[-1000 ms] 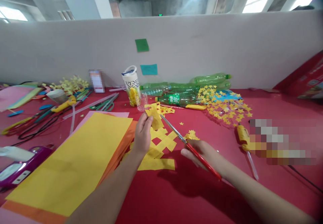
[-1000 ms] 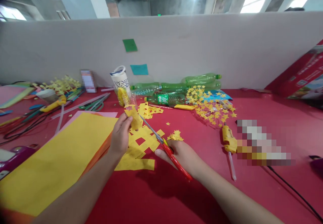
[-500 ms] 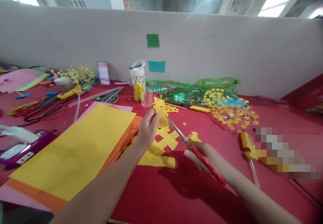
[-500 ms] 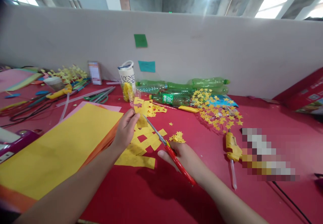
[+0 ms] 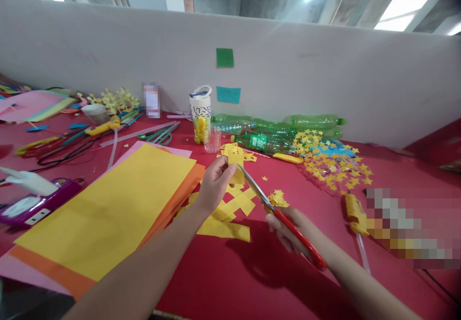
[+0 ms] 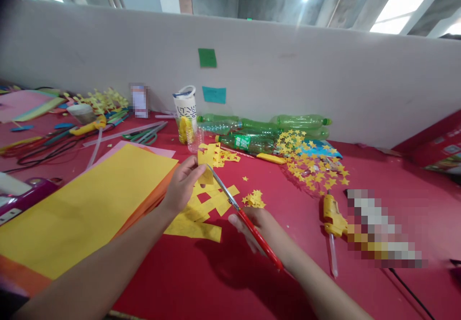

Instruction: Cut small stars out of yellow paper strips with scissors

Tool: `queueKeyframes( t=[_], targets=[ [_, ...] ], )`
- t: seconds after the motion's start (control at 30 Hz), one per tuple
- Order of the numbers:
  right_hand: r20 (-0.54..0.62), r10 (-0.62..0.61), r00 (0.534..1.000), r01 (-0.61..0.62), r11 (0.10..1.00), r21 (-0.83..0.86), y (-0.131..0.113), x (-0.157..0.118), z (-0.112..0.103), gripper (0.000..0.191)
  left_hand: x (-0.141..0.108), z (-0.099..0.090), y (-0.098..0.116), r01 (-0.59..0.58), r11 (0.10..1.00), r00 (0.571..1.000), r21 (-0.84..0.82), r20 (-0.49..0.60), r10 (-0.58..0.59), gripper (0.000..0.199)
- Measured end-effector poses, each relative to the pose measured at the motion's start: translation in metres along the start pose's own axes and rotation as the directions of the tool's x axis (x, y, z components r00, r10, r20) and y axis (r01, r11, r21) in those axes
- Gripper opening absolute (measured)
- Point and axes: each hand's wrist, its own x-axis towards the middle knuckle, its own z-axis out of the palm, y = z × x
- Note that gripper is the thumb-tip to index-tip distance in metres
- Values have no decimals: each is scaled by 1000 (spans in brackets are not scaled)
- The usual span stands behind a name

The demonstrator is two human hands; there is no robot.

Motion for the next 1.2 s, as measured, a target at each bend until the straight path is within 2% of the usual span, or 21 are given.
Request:
queueKeyframes(
  t=[0.17,0.6,0.8,0.9,1.2],
  targets=[
    [26,-19,999,18,998,68,1,-1,1,39,-1,0,-2,12,1000,1000,-6,10,-12,12],
    [25,35,999,-37,997,72,4,1,4,40,-2,2,-3,34,994,999,-103,-10,-36,12],
    [8,14,1000,-15,997,75,7,1,7,40,-5,6,-1,30,981,999,-193,25,-25,8],
    [-2,19,1000,-18,998,67,7,2,9,40,-6,7,0,25,983,999,-184,30,-20,8],
    [-51,136,989,-132,989,68,-7,-1,15,45,-5,8,-5,41,983,999,-182,13,-39,10]
  ],
)
